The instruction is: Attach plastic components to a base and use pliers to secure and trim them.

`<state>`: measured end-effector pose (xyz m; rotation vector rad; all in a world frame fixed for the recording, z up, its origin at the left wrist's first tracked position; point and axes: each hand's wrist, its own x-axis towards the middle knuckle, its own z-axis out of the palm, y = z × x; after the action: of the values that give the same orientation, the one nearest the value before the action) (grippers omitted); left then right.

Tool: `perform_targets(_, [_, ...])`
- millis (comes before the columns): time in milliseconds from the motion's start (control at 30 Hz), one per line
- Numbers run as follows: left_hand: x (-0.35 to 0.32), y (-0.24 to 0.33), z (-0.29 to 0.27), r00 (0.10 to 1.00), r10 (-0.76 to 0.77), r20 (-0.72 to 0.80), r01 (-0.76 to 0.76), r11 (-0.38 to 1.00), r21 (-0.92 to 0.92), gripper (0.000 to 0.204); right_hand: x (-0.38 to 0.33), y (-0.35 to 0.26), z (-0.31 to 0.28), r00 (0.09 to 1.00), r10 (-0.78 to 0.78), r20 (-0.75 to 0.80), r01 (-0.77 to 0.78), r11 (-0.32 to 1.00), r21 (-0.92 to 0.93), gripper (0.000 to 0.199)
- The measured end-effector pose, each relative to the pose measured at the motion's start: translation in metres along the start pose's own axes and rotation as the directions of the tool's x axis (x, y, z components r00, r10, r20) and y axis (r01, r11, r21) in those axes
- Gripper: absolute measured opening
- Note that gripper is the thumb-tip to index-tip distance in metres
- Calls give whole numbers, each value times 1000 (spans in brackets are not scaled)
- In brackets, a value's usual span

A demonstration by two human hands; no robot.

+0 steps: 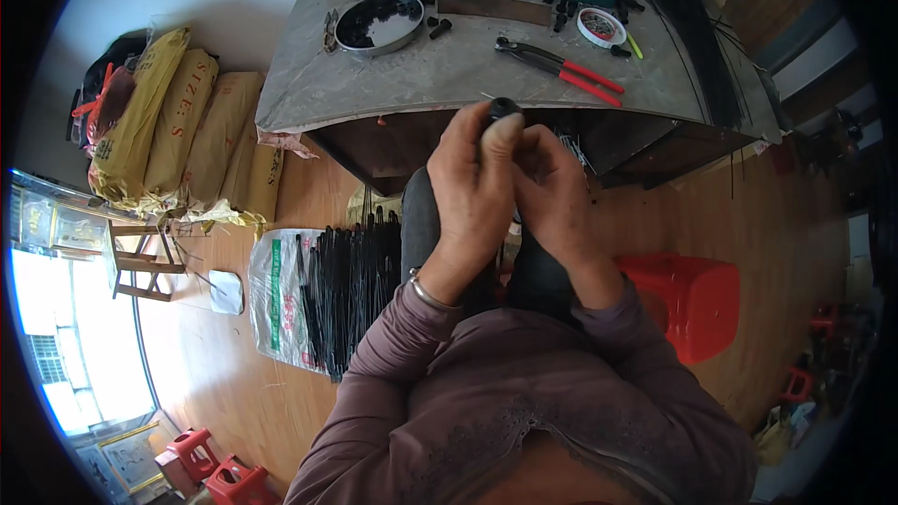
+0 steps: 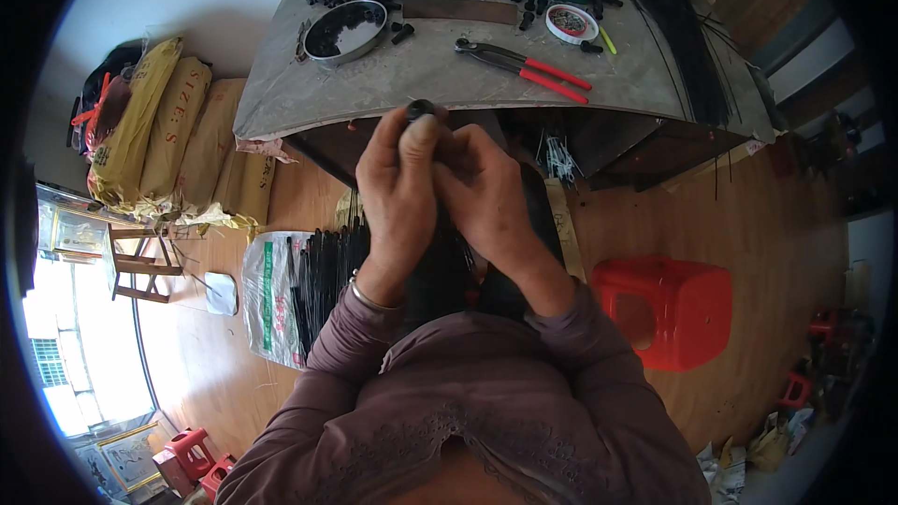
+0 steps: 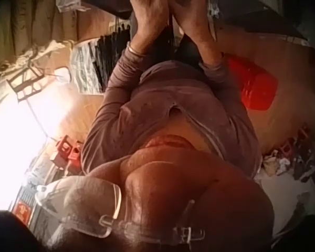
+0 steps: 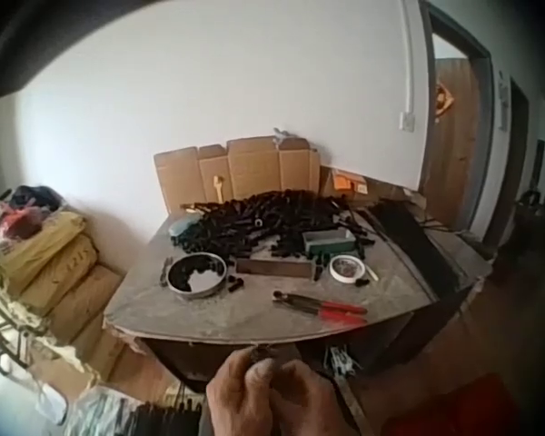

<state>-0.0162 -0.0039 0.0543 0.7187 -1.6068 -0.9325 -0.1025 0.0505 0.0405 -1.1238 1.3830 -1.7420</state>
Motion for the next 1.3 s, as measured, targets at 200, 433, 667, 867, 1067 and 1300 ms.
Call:
perform_targets(200, [9, 8, -15, 926, -242, 290, 368, 755, -543, 39, 29, -37, -47, 977, 128, 171, -105, 985, -139, 20])
perform_targets(433, [2, 4, 0, 910, -314, 270, 412, 626, -662, 53, 51, -54, -37, 888, -242, 392, 368, 884, -288, 29])
perform_targets(667, [9, 18, 17, 872, -479, 106, 449, 692, -566, 60, 35, -39, -21, 980, -123, 156, 140, 985, -105, 26])
perform_targets(867, [15, 12, 23, 941, -338, -17, 299, 853, -427, 59, 35, -26, -12, 762, -647, 10, 601, 701, -384, 15])
perform_targets(1067, [5, -3, 33, 907, -408, -100, 345, 859, -378, 52, 51, -50, -27, 678, -630, 380, 654, 280, -703, 17])
perform_targets(1300, [2, -13, 24, 802, -596, -46, 462, 666, -586, 48, 75, -21, -34, 886, -55, 461, 289, 842, -455, 21])
